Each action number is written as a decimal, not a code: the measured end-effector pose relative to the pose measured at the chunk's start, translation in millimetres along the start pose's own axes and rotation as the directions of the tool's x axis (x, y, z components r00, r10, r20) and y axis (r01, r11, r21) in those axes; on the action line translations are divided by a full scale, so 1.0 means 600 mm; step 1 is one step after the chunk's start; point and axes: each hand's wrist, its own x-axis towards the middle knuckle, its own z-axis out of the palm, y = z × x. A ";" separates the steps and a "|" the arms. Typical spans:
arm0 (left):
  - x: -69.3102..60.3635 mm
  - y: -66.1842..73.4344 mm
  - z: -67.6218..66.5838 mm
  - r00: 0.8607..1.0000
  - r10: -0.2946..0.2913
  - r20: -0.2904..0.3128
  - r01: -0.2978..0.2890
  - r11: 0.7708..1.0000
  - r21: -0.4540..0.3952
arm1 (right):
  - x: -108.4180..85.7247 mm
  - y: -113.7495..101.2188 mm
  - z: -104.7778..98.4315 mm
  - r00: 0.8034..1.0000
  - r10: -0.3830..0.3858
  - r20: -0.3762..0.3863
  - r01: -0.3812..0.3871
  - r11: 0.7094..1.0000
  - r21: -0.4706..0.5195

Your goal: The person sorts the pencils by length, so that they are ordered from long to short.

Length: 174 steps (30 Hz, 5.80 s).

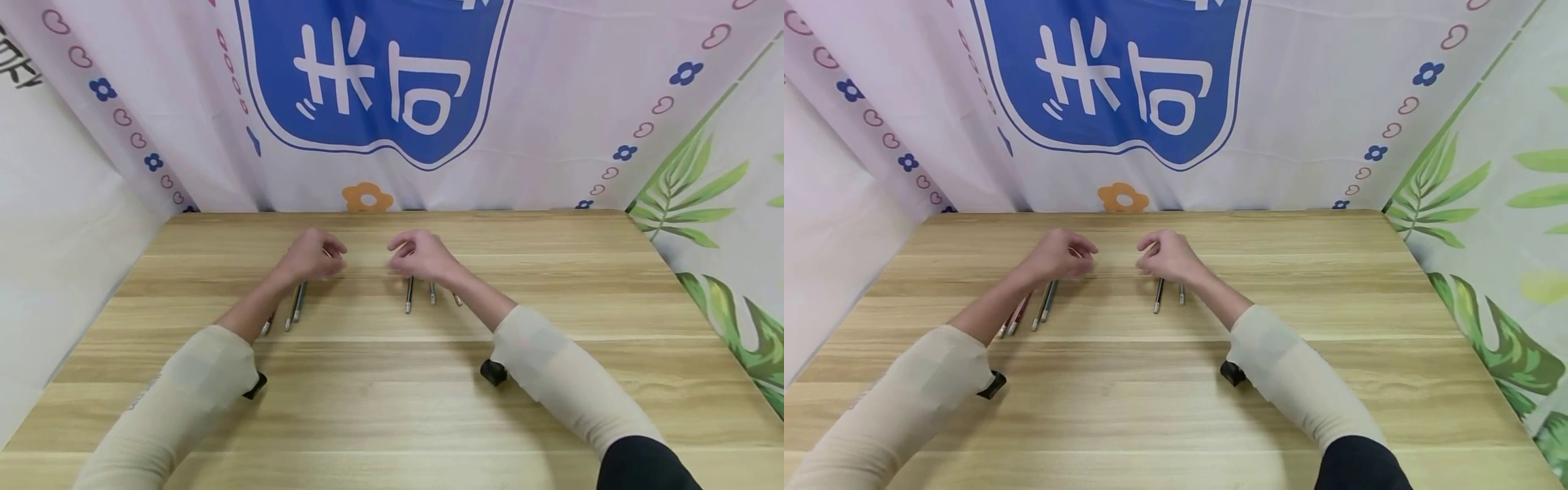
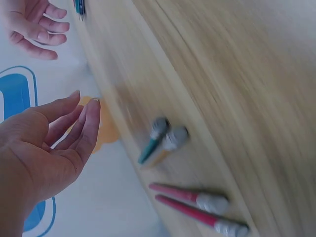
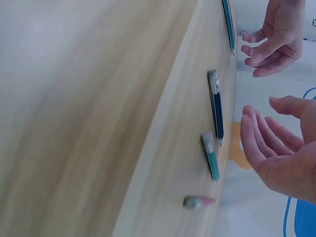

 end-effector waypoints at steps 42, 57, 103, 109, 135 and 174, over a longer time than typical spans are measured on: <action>0.080 0.149 0.161 0.997 0.036 0.072 -0.027 0.991 -0.129 | -0.062 0.070 -0.116 0.987 0.113 -0.113 -0.113 0.994 0.009; 0.108 0.189 0.207 0.995 0.038 0.093 -0.041 0.999 0.032 | -0.072 0.081 -0.132 0.983 0.156 -0.096 -0.147 0.985 0.094; 0.167 0.202 0.262 0.990 -0.138 0.000 0.138 0.984 0.111 | -0.068 0.105 -0.151 0.954 0.289 -0.075 -0.249 0.909 0.333; 0.171 0.199 0.266 0.990 -0.140 -0.004 0.140 0.985 0.101 | -0.068 0.105 -0.149 0.960 0.274 -0.055 -0.240 0.907 0.346; 0.132 0.197 0.204 0.986 -0.147 0.078 0.162 0.951 -0.264 | -0.064 0.095 -0.135 0.976 0.219 -0.005 -0.196 0.883 0.426; 0.091 0.132 0.095 0.979 -0.197 0.043 0.192 0.851 -0.488 | -0.011 0.063 -0.057 0.974 0.163 -0.160 -0.187 0.972 -0.144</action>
